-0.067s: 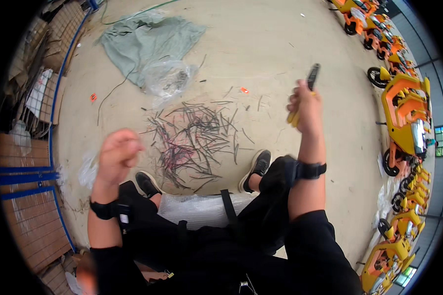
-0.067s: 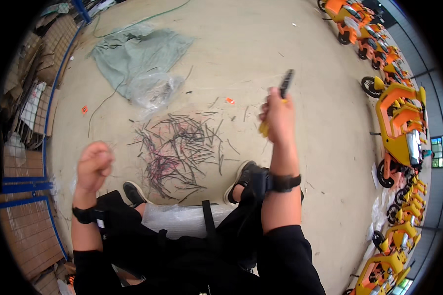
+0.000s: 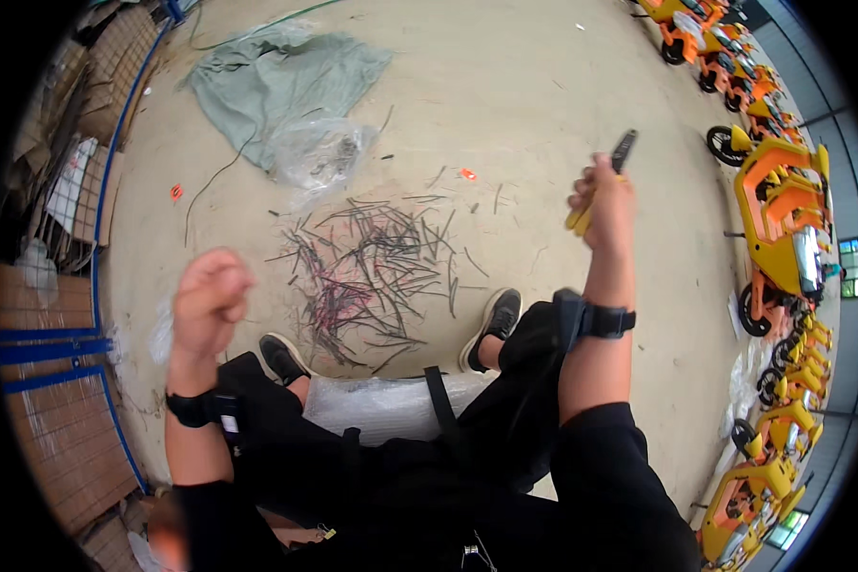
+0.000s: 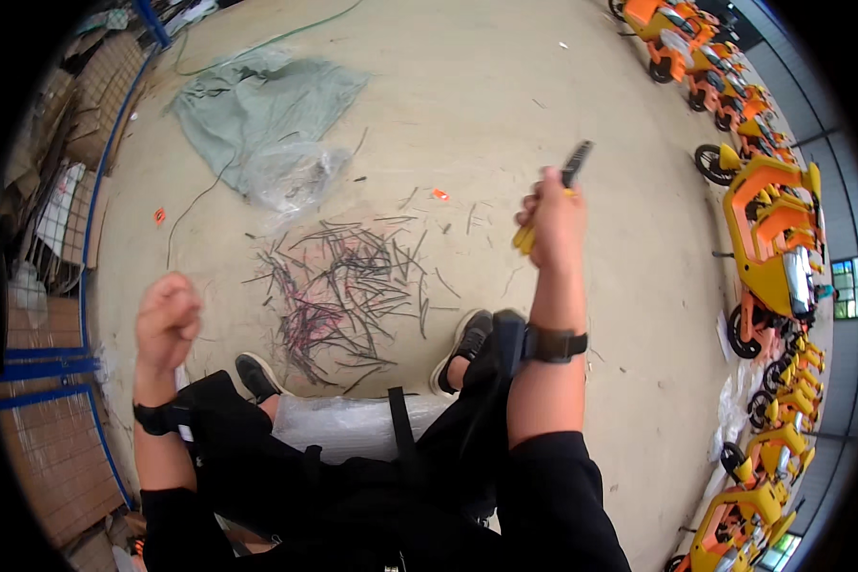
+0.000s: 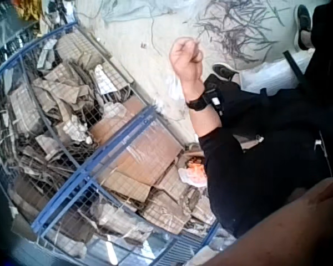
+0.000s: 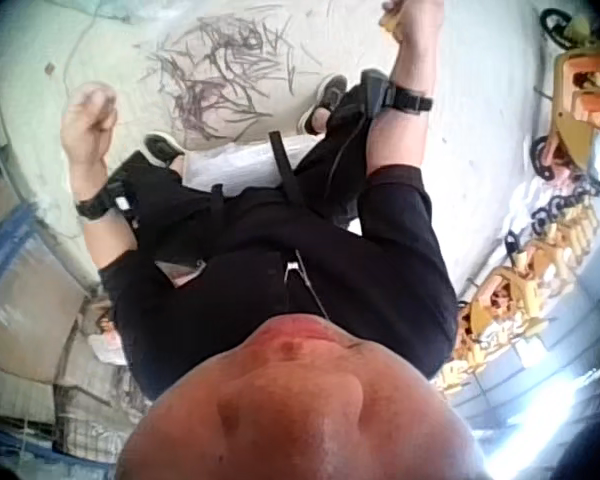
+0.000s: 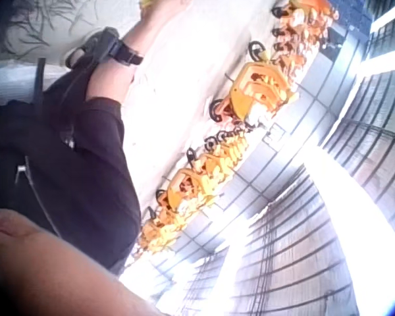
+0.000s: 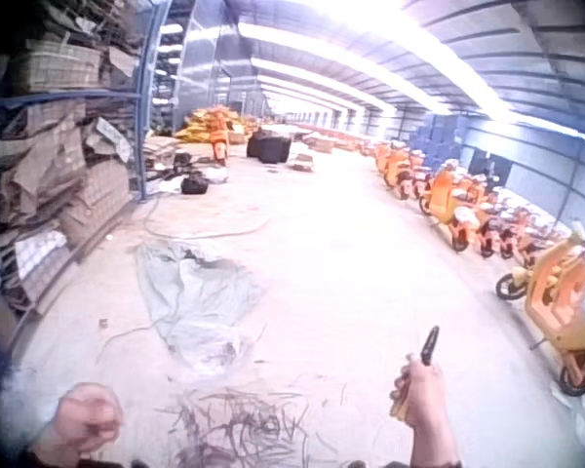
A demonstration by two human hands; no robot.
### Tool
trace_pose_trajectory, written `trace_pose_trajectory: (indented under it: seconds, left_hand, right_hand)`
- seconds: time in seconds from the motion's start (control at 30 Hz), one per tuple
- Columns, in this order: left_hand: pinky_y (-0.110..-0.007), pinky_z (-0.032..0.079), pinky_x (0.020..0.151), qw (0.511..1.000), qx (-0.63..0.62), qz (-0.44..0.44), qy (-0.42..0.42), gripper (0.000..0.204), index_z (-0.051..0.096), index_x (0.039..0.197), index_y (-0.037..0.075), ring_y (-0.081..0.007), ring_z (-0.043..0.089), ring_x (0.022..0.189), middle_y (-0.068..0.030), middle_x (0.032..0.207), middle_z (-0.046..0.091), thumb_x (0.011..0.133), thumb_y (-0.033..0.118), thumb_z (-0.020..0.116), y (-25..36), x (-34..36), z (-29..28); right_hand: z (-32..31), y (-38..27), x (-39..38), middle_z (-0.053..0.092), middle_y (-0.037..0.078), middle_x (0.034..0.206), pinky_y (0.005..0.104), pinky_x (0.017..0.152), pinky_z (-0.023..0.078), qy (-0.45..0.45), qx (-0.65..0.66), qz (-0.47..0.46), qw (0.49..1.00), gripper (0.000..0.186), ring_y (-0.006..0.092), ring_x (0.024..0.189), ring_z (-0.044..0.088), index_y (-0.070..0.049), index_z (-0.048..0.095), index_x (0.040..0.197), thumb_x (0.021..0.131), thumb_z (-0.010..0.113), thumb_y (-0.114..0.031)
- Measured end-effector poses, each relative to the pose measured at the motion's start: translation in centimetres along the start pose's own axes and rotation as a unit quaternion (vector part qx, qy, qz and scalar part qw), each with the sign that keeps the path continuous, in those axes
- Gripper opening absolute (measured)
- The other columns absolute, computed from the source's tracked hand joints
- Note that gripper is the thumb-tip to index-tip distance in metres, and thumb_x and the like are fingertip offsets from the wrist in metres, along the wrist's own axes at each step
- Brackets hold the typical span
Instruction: The person sits on a foam mat and uses yellow-handled pliers to cut thin black wires into small pieces. The person repeatedly picks up wires from a pile, cuts them, and drops the pieces back onto the floor.
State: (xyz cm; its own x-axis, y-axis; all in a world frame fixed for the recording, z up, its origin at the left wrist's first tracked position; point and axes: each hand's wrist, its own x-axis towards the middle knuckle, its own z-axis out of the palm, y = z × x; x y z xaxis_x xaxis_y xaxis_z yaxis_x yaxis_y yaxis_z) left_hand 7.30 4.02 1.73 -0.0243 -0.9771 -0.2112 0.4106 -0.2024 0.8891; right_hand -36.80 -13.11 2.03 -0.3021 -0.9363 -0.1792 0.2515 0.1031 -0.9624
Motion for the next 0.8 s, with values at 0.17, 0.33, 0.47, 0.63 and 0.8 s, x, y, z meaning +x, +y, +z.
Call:
trace_pose_trajectory:
  seconds: [0.17, 0.33, 0.47, 0.63, 0.8]
  left_hand:
    - [-0.019, 0.021, 0.043, 0.997, -0.002, -0.005, 0.076, 0.012, 0.058, 0.098, 0.001, -0.0014, 0.028, 0.050, 0.0068, 0.066, 0.040, 0.093, 0.011, 0.057, 0.8, -0.5, -4.6]
    - [-0.019, 0.022, 0.046, 0.993, 0.102, -0.038, 0.052, 0.021, 0.061, 0.104, -0.001, -0.0003, 0.030, 0.053, 0.0078, 0.065, 0.040, 0.094, 0.017, 0.059, -0.3, 1.6, -0.3]
    - [-0.019, 0.023, 0.046, 0.992, 0.116, -0.030, -0.025, 0.016, 0.062, 0.101, 0.002, -0.0006, 0.030, 0.052, 0.0055, 0.067, 0.047, 0.096, 0.017, 0.058, -0.9, 2.3, 2.5]
    - [-0.018, 0.024, 0.046, 0.989, 0.126, -0.055, -0.058, 0.015, 0.063, 0.098, 0.004, 0.0000, 0.032, 0.053, 0.0047, 0.072, 0.054, 0.095, 0.018, 0.059, -2.1, 3.1, 5.0]
    - [-0.019, 0.025, 0.047, 0.981, 0.177, -0.061, -0.053, 0.017, 0.064, 0.095, 0.004, -0.0005, 0.032, 0.053, 0.0068, 0.067, 0.050, 0.095, 0.020, 0.060, -2.5, 3.3, 6.0]
  right_hand:
    - [-1.5, -0.3, 0.3, 0.048, 0.002, 0.082, 0.0258, 0.053, 0.044, -0.001, -0.101, 0.020, 0.995, 0.024, 0.0098, 0.064, 0.048, -0.005, 0.050, 0.106, 0.097, 0.055, -0.027]
    - [2.4, 3.2, -6.5, 0.057, 0.005, 0.096, 0.0300, 0.072, 0.050, -0.235, -0.181, 0.097, 0.950, 0.042, 0.0150, 0.084, 0.058, -0.003, 0.051, 0.126, 0.099, 0.051, -0.034]
    - [6.1, 4.5, -12.2, 0.058, 0.007, 0.109, 0.0315, 0.087, 0.046, -0.448, -0.177, 0.188, 0.856, 0.043, 0.0147, 0.097, 0.057, -0.003, 0.050, 0.131, 0.100, 0.051, -0.034]
    - [8.7, 6.4, -15.5, 0.058, 0.006, 0.113, 0.0293, 0.087, 0.046, -0.557, -0.174, 0.192, 0.789, 0.045, 0.0123, 0.099, 0.055, -0.002, 0.046, 0.135, 0.101, 0.050, -0.031]
    - [9.4, 6.5, -15.3, 0.058, 0.006, 0.112, 0.0286, 0.086, 0.046, -0.549, -0.175, 0.162, 0.801, 0.044, 0.0122, 0.097, 0.055, -0.002, 0.045, 0.135, 0.101, 0.050, -0.029]
